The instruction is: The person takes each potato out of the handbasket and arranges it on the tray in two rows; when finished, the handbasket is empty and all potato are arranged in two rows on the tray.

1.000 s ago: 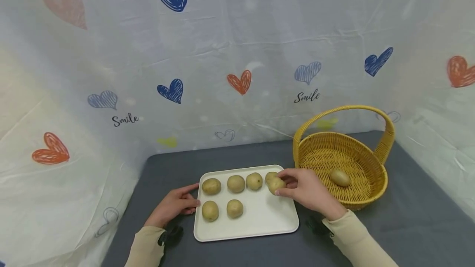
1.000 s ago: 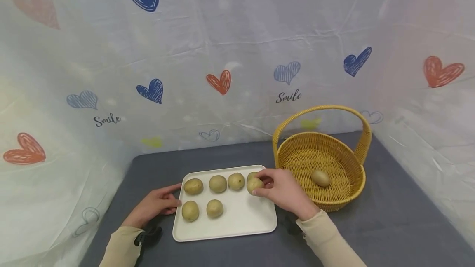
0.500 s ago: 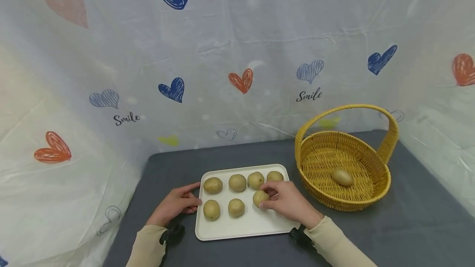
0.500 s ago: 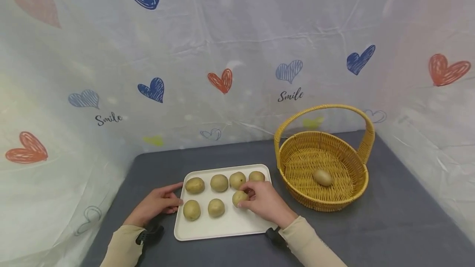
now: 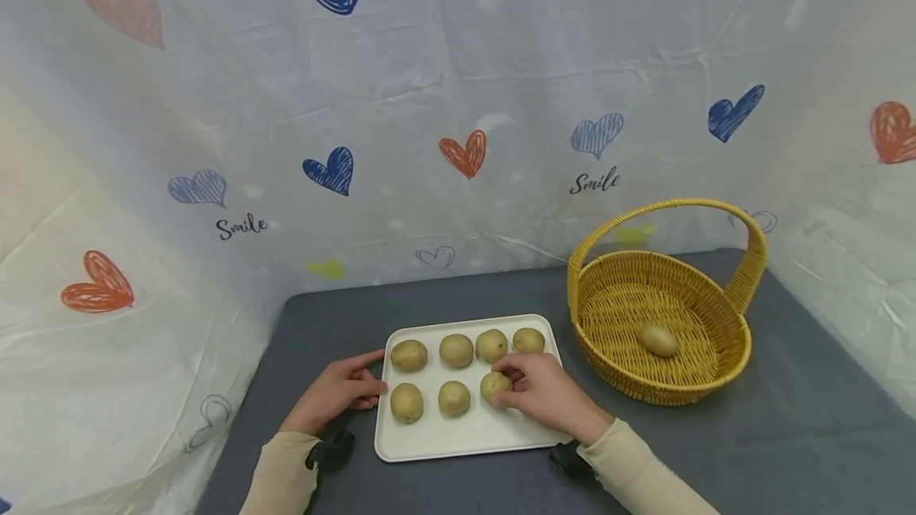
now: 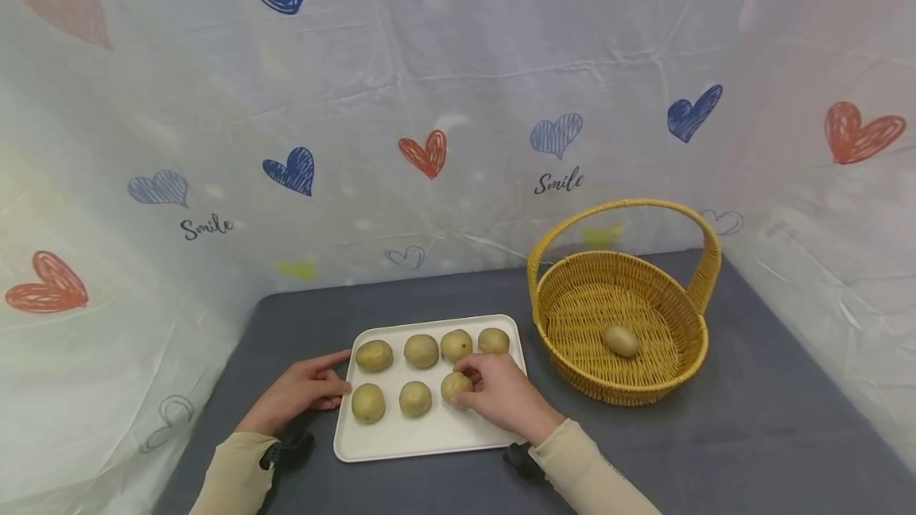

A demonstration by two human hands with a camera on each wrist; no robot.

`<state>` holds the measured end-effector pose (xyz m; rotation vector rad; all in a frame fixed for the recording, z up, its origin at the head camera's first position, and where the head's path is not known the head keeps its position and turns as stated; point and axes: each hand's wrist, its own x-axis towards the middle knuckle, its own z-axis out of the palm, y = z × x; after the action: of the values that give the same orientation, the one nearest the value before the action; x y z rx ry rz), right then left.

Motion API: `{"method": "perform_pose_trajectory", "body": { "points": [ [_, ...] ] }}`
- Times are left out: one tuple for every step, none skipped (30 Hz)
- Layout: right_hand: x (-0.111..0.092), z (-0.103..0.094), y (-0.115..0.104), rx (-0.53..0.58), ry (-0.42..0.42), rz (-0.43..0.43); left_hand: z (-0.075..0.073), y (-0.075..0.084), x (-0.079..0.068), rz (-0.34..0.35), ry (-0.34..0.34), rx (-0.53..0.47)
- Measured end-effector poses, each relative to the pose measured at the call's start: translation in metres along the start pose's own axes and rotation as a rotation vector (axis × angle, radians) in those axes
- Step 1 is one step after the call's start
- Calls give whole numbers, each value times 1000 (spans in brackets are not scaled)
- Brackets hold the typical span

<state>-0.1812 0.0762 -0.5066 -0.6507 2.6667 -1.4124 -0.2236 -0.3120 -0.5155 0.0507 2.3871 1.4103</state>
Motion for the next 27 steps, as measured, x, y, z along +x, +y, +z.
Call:
{"method": "perform_pose_trajectory", "body": {
  "points": [
    [0,1,0,-8,0,1,0,0,0,-1,0,-1],
    [0,1,0,-13,0,1,0,0,-1,-1,-1,0],
    [0,1,1,-18,-1,1,0,0,-1,0,-3,-1],
    [1,1,1,-21,-2,0,0,0,-2,1,-4,0],
    [1,2,1,-23,-3,-1,0,0,-2,0,-3,0],
    [1,2,1,-25,-4,-3,0,0,-2,0,-3,0],
    [1,2,1,-28,-5,-5,0,0,-2,-2,-1,0],
    [1,2,1,-27,-5,-7,0,0,-2,-3,0,0],
    [1,2,1,-30,-5,-10,0,-1,-1,-7,1,-1],
    [1,2,1,-31,-6,-11,1,-1,-1,-8,2,-1],
    [1,2,1,-34,-6,-13,1,-1,-1,-10,2,-2],
    [1,3,1,-37,-5,-13,1,-2,-1,-6,-1,1],
    [1,3,0,-38,-5,-13,1,-2,-1,-9,-3,-1],
    [1,3,1,-40,-5,-12,1,-2,-1,-9,-6,-2],
    [1,3,0,-39,-5,-11,1,-2,-1,-9,-7,-2],
    [1,3,0,-36,-7,-10,1,-2,-1,-7,-8,-3],
    [1,3,0,-35,-8,-9,0,-2,-1,-7,-8,-4],
    [2,3,1,-32,-10,-8,0,-2,0,-3,-8,-3],
    [2,3,1,-31,-11,-9,0,-2,0,-5,-6,-6],
    [2,3,1,-32,-10,-10,-1,-2,0,-2,-5,-5],
    [2,3,1,-33,-10,-11,-1,-2,1,1,-5,-5],
    [2,3,1,-34,-9,-12,-1,-2,1,4,-6,-4],
    [2,3,1,-35,-7,-12,-1,-2,1,7,-7,-2],
    [2,3,2,-36,-6,-13,-1,-2,1,10,-8,-1],
    [2,3,2,-36,-6,-12,-1,-2,1,10,-10,0],
    [2,2,2,-34,-6,-10,-2,-2,1,9,-12,0],
    [2,2,2,-31,-6,-9,-2,-2,1,9,-12,-2]
  ]
}}
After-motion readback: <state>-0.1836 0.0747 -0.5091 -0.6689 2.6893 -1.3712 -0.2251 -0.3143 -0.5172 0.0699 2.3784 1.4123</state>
